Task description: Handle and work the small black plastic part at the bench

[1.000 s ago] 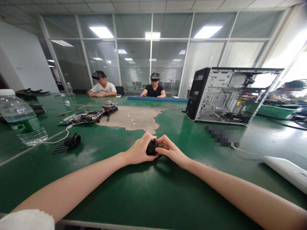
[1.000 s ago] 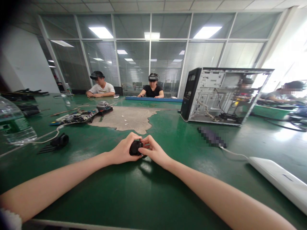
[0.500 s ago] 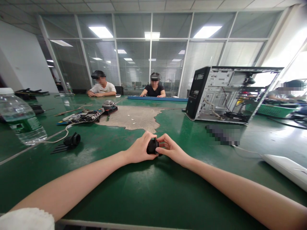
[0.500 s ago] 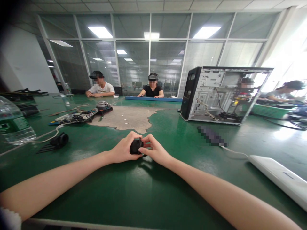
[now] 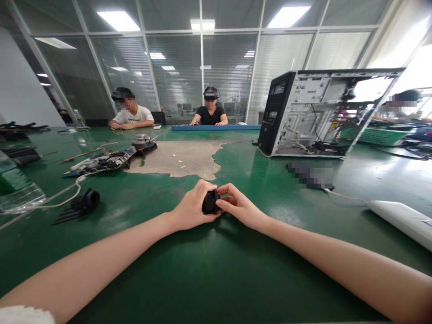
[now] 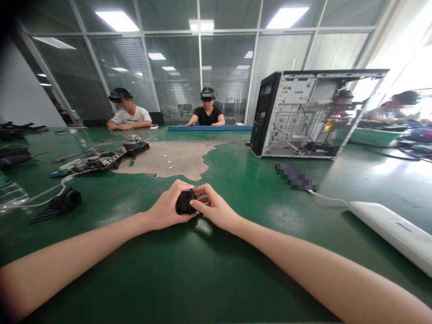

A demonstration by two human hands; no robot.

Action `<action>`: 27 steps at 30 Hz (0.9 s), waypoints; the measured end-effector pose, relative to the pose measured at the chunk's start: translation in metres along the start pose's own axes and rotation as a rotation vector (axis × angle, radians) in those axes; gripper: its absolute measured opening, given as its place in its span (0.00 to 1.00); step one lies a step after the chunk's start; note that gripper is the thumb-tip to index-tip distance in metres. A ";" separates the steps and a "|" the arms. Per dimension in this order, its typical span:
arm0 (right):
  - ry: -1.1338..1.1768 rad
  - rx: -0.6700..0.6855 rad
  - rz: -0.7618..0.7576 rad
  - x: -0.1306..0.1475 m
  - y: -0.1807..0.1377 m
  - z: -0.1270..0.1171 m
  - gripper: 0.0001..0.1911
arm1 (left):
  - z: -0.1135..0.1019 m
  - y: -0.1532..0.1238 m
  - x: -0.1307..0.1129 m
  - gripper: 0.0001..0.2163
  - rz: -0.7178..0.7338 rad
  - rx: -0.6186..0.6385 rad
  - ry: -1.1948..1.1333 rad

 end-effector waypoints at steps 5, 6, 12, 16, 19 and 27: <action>0.022 0.034 0.050 0.004 0.001 -0.001 0.10 | 0.001 0.003 0.005 0.27 -0.024 0.008 -0.020; 0.031 0.042 0.059 0.005 0.001 -0.001 0.10 | 0.001 0.003 0.005 0.27 -0.030 0.018 -0.023; 0.027 0.098 0.092 0.008 0.002 -0.002 0.11 | 0.001 -0.002 0.003 0.28 -0.051 0.079 -0.043; 0.020 0.110 0.107 0.009 0.005 -0.008 0.12 | 0.002 0.001 0.006 0.30 -0.094 0.147 -0.085; 0.001 0.126 0.132 0.006 0.007 -0.013 0.14 | 0.004 0.004 0.009 0.30 -0.114 0.200 -0.114; -0.143 0.138 0.015 0.006 0.005 -0.016 0.17 | 0.006 0.001 0.008 0.27 -0.078 0.208 -0.104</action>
Point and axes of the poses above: each hand's wrist, its own y-axis towards the middle knuckle, its own z-axis out of the palm, x = y × z, the point moved 4 cm from there along y, towards the middle knuckle, and after that the axes turned 1 degree about z, right-handed, at the moved point
